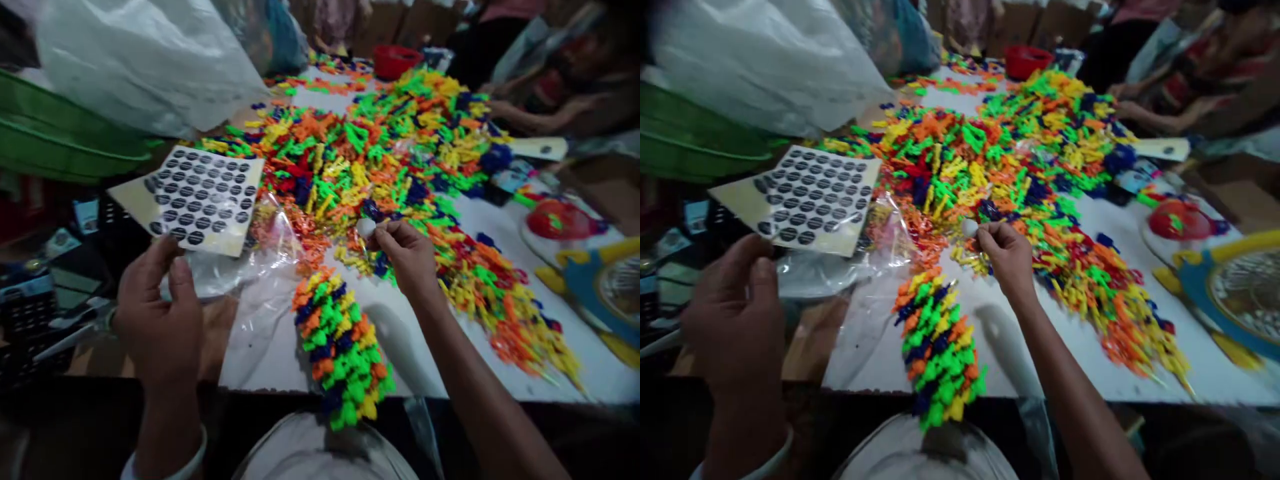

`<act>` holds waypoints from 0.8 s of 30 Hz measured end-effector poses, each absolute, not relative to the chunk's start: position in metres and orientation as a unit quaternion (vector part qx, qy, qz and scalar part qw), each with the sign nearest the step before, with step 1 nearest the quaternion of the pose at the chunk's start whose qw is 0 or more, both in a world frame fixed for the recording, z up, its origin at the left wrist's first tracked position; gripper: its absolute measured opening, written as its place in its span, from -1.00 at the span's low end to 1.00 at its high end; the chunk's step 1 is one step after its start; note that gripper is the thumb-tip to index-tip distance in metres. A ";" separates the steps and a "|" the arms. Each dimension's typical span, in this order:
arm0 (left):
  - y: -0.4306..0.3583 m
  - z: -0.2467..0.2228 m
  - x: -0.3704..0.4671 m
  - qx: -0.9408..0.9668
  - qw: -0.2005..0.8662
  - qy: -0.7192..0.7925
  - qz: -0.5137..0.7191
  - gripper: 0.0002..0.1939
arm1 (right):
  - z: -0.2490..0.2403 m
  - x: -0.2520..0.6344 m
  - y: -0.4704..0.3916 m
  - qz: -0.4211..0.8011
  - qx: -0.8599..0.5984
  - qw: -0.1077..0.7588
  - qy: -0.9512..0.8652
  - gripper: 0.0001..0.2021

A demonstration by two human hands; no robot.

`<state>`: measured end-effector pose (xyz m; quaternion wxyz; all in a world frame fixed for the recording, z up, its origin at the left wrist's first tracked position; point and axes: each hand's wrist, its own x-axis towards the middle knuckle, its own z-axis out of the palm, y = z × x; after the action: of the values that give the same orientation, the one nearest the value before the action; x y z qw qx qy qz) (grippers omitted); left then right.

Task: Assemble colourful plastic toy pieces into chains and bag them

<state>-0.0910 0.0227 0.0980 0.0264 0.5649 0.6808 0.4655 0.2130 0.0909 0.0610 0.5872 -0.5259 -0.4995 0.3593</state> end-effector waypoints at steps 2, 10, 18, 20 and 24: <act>0.013 0.112 -0.042 0.676 0.030 0.619 0.399 -0.57 | 0.036 0.233 0.054 0.358 -0.545 0.624 -0.432 -0.88; -0.015 0.074 0.064 0.897 0.053 0.422 0.119 -0.61 | -0.020 0.247 -0.024 0.392 -0.581 0.630 -0.335 -0.84; -0.033 0.073 0.010 0.861 0.119 0.441 0.222 -0.69 | -0.034 0.214 -0.060 0.264 -0.579 0.585 -0.503 -0.88; -0.041 0.071 0.001 0.845 0.136 0.452 0.250 -0.67 | -0.036 0.205 -0.063 0.240 -0.560 0.590 -0.531 -0.87; -0.048 0.066 -0.005 0.822 0.151 0.474 0.277 -0.67 | -0.037 0.196 -0.065 0.189 -0.512 0.598 -0.587 -0.83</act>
<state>-0.0045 -0.0484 0.0665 0.1512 0.8219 0.4743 0.2769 0.1956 -0.0651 -0.0373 0.5981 -0.5119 -0.5871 0.1887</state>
